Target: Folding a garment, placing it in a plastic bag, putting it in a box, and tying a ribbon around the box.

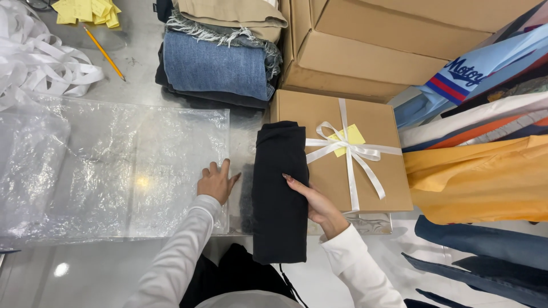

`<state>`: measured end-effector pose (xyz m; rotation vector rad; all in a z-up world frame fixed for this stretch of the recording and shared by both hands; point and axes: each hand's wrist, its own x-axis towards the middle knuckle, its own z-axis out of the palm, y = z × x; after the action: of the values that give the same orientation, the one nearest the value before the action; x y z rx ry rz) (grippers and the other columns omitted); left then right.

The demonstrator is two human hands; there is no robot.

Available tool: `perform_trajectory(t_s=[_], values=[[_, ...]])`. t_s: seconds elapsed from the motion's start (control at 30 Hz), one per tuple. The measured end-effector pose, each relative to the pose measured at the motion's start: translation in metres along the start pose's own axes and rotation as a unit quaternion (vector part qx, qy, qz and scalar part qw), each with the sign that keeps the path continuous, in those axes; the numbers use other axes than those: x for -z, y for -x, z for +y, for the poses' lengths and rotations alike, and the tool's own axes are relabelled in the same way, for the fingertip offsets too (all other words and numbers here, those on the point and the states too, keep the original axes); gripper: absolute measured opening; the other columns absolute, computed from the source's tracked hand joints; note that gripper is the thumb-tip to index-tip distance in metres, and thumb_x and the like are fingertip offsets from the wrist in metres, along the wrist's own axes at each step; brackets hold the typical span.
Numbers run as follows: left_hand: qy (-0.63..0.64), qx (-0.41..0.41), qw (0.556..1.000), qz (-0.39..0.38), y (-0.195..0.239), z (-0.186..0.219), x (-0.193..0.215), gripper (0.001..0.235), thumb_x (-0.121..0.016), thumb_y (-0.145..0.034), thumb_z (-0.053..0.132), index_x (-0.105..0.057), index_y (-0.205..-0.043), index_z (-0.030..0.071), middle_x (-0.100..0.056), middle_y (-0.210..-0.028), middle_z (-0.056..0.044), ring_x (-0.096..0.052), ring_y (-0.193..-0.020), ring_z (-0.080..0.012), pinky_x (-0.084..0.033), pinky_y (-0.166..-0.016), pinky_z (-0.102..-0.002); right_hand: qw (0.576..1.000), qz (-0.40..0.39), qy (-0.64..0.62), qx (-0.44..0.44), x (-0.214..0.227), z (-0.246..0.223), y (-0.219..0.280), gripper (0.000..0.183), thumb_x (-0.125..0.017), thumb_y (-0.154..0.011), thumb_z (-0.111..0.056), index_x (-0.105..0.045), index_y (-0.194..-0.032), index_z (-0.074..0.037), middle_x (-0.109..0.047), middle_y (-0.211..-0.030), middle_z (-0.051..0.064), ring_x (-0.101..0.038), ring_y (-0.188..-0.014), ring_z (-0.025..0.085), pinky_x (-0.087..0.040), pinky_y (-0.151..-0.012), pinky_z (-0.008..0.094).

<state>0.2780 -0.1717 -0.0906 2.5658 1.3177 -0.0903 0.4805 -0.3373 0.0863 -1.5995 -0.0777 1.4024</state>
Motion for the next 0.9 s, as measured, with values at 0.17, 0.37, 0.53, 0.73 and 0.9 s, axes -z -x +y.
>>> perform_trajectory(t_s=[0.17, 0.37, 0.53, 0.73, 0.9], values=[[-0.118, -0.041, 0.977, 0.174, -0.01, -0.014, -0.063, 0.051, -0.057, -0.096, 0.063, -0.05, -0.113, 0.016, -0.052, -0.098, -0.005, -0.065, -0.096, -0.0293, -0.063, -0.066, -0.038, 1.0, 0.007, -0.024, -0.004, -0.002, 0.014, -0.006, 0.112, -0.096, -0.082, -0.043, -0.036, -0.165, 0.002, -0.051, -0.152, 0.04, -0.058, -0.138, 0.049, -0.049, -0.101, 0.068], [-0.121, -0.077, 0.96, 0.242, -0.029, -0.027, -0.09, 0.027, -0.069, -0.086, 0.037, -0.055, -0.091, 0.015, -0.051, -0.085, -0.004, -0.066, -0.084, -0.0281, -0.062, -0.056, -0.035, 0.999, 0.018, -0.04, -0.01, -0.003, 0.031, -0.005, 0.113, -0.097, -0.082, -0.042, -0.034, -0.166, 0.001, -0.049, -0.154, 0.04, -0.055, -0.141, 0.049, -0.045, -0.106, 0.07], [-0.02, -0.051, 0.998, 0.04, -0.03, -0.04, -0.072, 0.013, -0.06, -0.098, 0.015, -0.053, -0.106, 0.008, -0.059, -0.099, -0.009, -0.07, -0.098, -0.0333, -0.066, -0.082, -0.039, 0.998, 0.02, -0.053, -0.01, -0.015, 0.038, 0.002, 0.108, -0.095, -0.085, -0.042, -0.036, -0.166, -0.001, -0.048, -0.155, 0.039, -0.053, -0.143, 0.049, -0.044, -0.106, 0.072], [0.293, 0.133, 0.946, -0.035, -0.013, -0.057, -0.014, 0.027, -0.056, -0.097, -0.001, -0.044, -0.121, 0.001, -0.071, -0.105, -0.022, -0.076, -0.1, -0.0434, -0.064, -0.088, -0.053, 0.983, -0.024, -0.184, -0.014, 0.007, 0.09, -0.05, 0.068, -0.086, -0.093, -0.041, -0.063, -0.152, -0.016, -0.07, -0.134, 0.021, -0.074, -0.117, 0.037, -0.06, -0.095, 0.058], [0.228, 0.088, 0.969, -0.023, 0.025, -0.055, 0.068, 0.027, -0.03, -0.12, 0.035, -0.043, -0.123, 0.012, -0.078, -0.102, -0.022, -0.078, -0.1, -0.0466, -0.061, -0.092, -0.058, 0.967, -0.075, -0.242, 0.007, -0.03, 0.094, -0.056, 0.042, -0.084, -0.096, -0.04, -0.077, -0.133, -0.021, -0.079, -0.116, 0.016, -0.08, -0.099, 0.03, -0.067, -0.085, 0.044]])
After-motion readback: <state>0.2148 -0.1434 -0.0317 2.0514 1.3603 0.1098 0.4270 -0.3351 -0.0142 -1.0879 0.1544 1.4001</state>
